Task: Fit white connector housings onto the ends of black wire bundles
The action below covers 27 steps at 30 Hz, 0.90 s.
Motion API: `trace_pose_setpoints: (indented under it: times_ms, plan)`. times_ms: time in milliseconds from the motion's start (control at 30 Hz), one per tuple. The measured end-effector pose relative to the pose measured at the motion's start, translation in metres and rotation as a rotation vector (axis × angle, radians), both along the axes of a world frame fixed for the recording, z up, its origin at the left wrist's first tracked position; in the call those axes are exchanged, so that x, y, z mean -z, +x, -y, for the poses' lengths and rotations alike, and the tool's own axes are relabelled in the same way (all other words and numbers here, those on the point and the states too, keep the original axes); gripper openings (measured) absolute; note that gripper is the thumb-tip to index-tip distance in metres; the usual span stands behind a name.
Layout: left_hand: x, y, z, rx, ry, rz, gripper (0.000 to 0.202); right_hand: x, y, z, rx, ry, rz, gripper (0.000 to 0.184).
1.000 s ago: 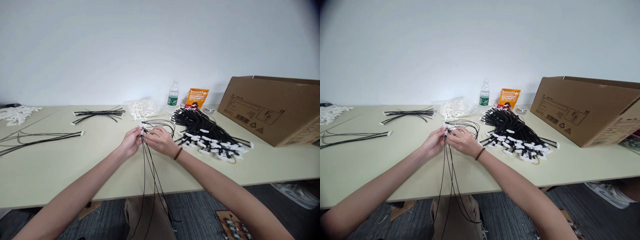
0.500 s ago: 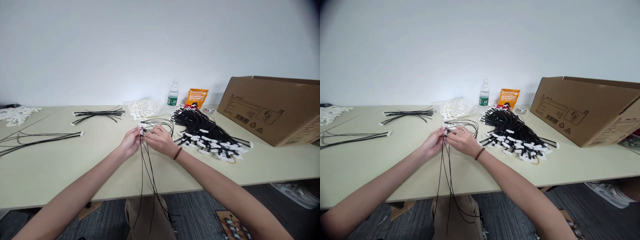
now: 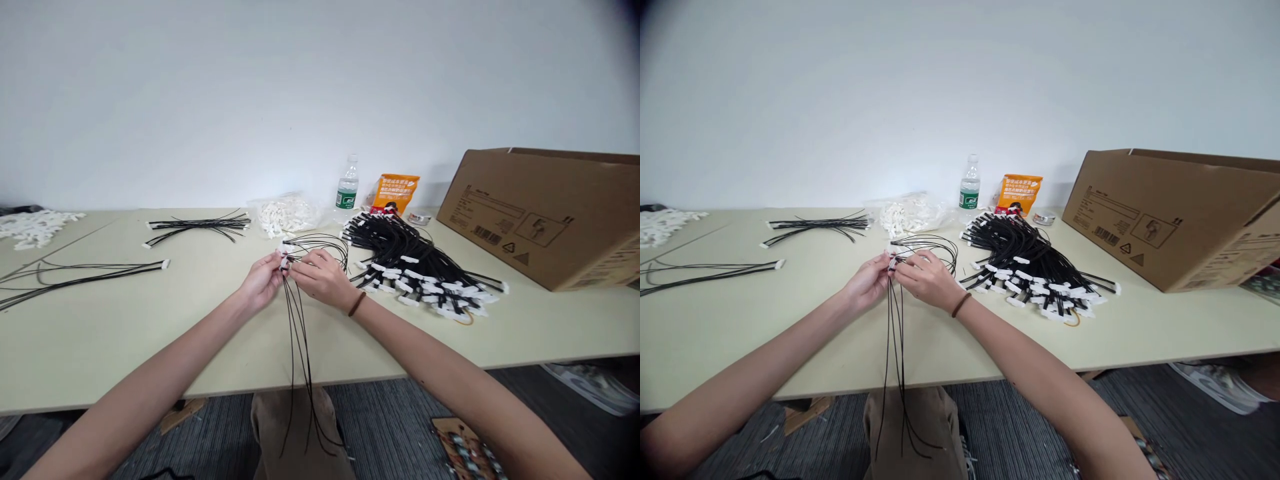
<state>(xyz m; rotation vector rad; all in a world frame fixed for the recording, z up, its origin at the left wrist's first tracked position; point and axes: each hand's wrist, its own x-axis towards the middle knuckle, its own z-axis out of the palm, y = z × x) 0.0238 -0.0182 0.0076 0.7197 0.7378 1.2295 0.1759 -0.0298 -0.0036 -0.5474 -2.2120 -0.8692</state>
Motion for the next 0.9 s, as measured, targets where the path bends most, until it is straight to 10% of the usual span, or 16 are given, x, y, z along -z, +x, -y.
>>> trace_pose_setpoints:
  times_ms: [467,900]
  plan:
    - [0.003,-0.003,-0.004,-0.063,0.022,-0.046,0.007,-0.002,-0.005,0.007,-0.171,-0.299,-0.471,0.015]
    - [0.007,-0.005,-0.006,-0.234,-0.065,-0.11,0.012,-0.051,0.043,-0.014,-0.743,-0.818,-1.836,0.015]
